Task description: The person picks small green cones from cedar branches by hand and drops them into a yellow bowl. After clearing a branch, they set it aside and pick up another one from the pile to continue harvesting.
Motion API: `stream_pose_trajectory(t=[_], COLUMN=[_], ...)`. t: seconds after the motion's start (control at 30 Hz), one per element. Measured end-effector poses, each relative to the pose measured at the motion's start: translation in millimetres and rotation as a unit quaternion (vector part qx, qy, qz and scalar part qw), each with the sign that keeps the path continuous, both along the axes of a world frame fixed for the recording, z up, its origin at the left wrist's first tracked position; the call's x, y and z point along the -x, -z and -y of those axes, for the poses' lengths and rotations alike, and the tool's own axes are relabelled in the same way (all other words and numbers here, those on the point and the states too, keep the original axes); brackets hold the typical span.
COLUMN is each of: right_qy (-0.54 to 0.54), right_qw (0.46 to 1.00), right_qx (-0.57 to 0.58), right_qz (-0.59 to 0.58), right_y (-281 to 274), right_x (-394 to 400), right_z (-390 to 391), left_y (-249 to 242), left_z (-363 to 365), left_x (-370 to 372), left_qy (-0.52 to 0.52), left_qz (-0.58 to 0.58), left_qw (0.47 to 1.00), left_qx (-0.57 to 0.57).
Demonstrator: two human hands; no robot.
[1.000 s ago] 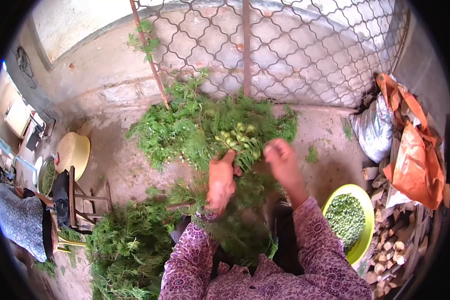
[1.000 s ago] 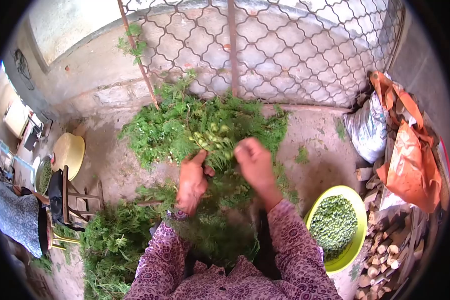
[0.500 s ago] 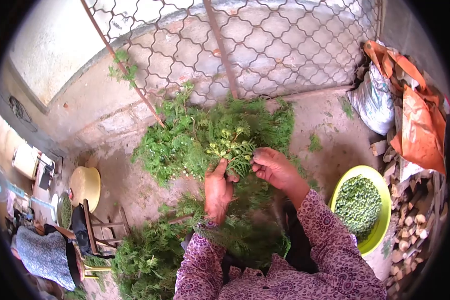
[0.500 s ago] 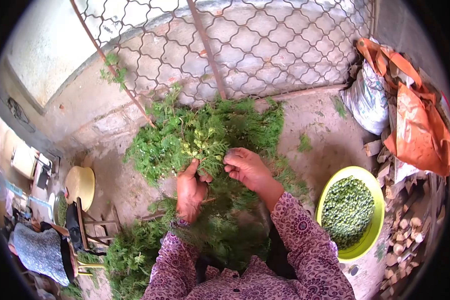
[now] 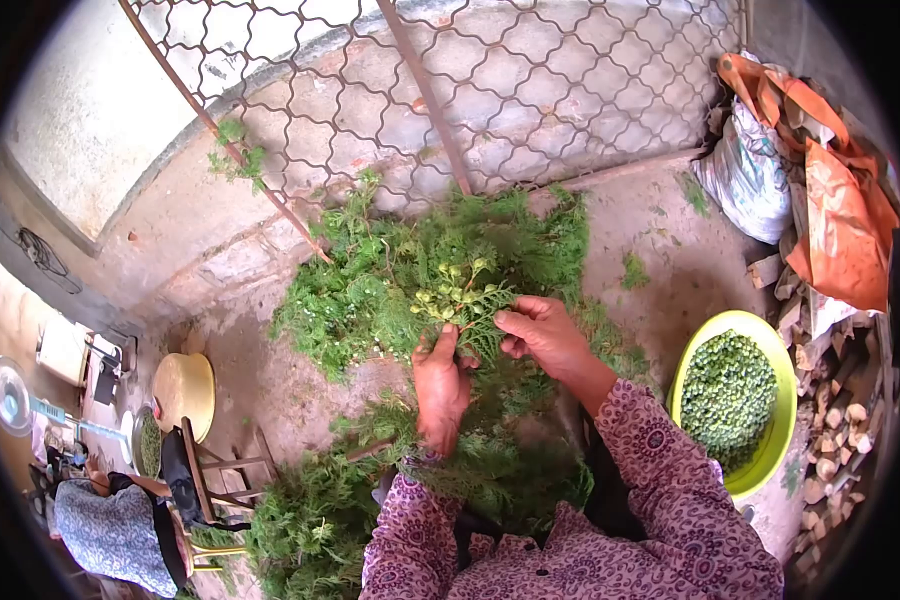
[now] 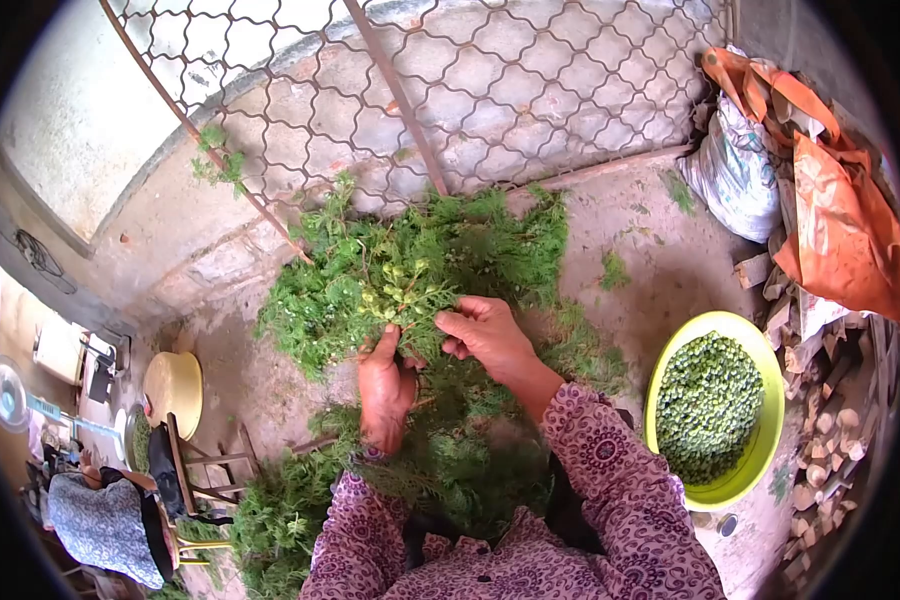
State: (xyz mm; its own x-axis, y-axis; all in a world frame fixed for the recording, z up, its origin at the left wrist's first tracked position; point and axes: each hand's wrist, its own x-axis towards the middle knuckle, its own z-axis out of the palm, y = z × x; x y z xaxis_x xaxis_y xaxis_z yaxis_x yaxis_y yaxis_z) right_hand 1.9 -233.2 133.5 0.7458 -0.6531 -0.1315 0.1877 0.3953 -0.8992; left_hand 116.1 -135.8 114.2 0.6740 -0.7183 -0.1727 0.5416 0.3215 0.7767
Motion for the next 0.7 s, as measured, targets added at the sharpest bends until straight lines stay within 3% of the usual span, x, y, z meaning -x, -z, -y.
stream_pose_trajectory(t=[0.17, 0.33, 0.5, 0.57, 0.6, 0.67, 0.7], right_qy=[0.002, -0.074, -0.124, -0.080, -0.082, 0.006, 0.005], right_qw=[0.995, 0.980, 0.974, 0.942, 0.941, 0.831, 0.831], right_qx=[0.086, 0.153, 0.152, 0.297, 0.299, 0.542, 0.543], right_qz=[-0.058, -0.102, -0.114, -0.133, -0.134, -0.122, -0.122], right_y=[2.2, -0.8, -0.2, 7.5, 11.7, 20.7, 24.2], right_x=[2.3, 2.6, -3.3, -4.7, -5.7, -6.3, -5.7], right_z=[-0.9, -4.9, -11.7, -10.8, -9.3, -4.6, -0.3], left_y=[1.1, 2.4, -2.2, -2.0, -1.8, 0.6, 1.9], left_z=[-0.7, -4.2, -7.1, -10.8, -11.8, -9.3, -7.5], left_x=[0.3, -5.6, -5.9, -6.2, -6.3, -4.3, -3.9], left_qy=[-0.044, -0.054, -0.064, -0.035, -0.003, -0.034, -0.064], left_qz=[-0.022, -0.057, -0.084, -0.080, -0.075, -0.066, -0.057], left_qw=[0.999, 0.997, 0.993, 0.994, 0.995, 0.997, 0.996], left_qx=[-0.016, 0.019, 0.050, 0.058, 0.068, 0.035, 0.001])
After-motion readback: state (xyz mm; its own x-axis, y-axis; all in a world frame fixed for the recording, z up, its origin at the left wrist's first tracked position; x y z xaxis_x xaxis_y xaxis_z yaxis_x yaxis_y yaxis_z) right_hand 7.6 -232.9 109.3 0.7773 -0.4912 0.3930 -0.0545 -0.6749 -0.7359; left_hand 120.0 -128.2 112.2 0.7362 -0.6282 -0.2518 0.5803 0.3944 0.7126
